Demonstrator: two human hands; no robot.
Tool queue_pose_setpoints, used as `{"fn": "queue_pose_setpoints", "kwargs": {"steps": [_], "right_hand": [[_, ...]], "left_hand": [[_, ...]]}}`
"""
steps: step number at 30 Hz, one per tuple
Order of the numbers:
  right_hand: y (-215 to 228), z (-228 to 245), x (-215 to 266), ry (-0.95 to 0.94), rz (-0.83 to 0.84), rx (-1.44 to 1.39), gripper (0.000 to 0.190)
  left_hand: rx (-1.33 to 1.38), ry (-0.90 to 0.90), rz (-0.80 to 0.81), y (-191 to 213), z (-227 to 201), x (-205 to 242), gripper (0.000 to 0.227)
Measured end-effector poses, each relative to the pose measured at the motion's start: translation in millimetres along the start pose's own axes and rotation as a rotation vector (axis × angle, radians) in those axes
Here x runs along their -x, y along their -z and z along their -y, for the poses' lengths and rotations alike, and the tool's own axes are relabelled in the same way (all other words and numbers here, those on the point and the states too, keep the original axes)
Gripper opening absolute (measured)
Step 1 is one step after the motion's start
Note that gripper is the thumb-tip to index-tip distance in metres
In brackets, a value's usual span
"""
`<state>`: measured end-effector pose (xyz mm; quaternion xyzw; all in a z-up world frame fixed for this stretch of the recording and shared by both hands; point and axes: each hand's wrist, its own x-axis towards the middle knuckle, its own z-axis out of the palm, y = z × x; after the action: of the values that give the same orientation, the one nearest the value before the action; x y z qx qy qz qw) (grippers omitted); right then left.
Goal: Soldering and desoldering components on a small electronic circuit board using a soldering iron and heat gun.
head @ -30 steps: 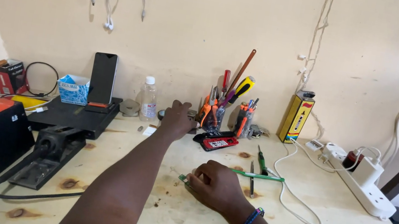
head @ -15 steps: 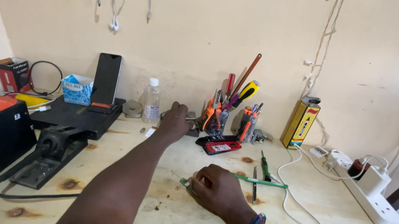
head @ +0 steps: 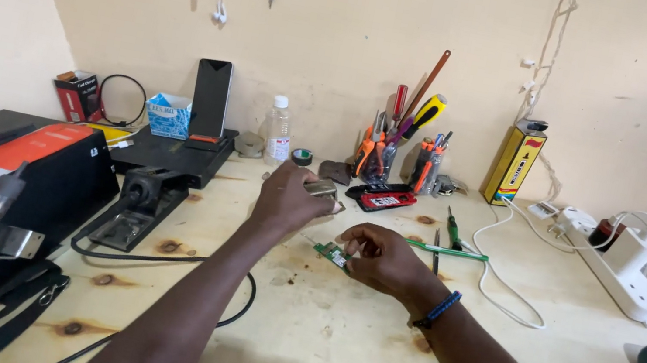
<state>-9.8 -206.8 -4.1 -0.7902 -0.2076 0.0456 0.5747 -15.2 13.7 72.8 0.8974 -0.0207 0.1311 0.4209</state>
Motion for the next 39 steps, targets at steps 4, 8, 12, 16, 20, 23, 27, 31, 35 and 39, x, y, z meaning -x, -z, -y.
{"fn": "queue_pose_setpoints", "kwargs": {"steps": [4,8,12,16,20,23,27,31,35,39], "right_hand": [[-2.0,-8.4,0.2,0.008,0.002,0.046,0.046],[-12.2,-7.3,-5.8,0.018,-0.01,0.025,0.035],[-12.6,-4.8,-2.5,0.002,-0.066,-0.18,0.026],[-9.1,-3.1,-5.0,0.022,-0.111,-0.251,0.022],[-6.0,1.1,-5.4,0.049,-0.144,-0.29,0.017],[-5.7,-0.5,-6.6,0.041,-0.128,-0.304,0.016],[-6.6,-0.2,-5.1,0.046,-0.124,-0.299,0.013],[-7.2,2.9,-5.1,0.033,-0.115,-0.296,0.012],[-10.9,-0.7,-0.5,0.012,-0.074,-0.236,0.013],[-11.5,5.8,4.5,0.0,-0.029,-0.133,0.016]], "left_hand": [[-0.041,0.04,0.017,-3.4,-0.7,28.1,0.055],[-0.021,0.026,-0.001,-4.5,2.9,33.9,0.053],[-0.067,0.041,0.006,-4.3,6.3,36.5,0.053],[-0.078,0.014,-0.002,-8.2,10.8,36.7,0.049],[-0.053,-0.01,0.007,-7.8,10.9,41.6,0.051],[-0.04,-0.028,0.008,-10.5,12.5,41.2,0.053],[-0.022,-0.067,0.01,-12.3,15.7,46.1,0.053],[0.011,-0.083,0.024,-16.6,24.7,38.9,0.058],[-0.039,-0.086,0.111,-19.1,34.0,30.9,0.066],[-0.024,-0.053,0.18,-4.8,24.7,42.4,0.063]]}}
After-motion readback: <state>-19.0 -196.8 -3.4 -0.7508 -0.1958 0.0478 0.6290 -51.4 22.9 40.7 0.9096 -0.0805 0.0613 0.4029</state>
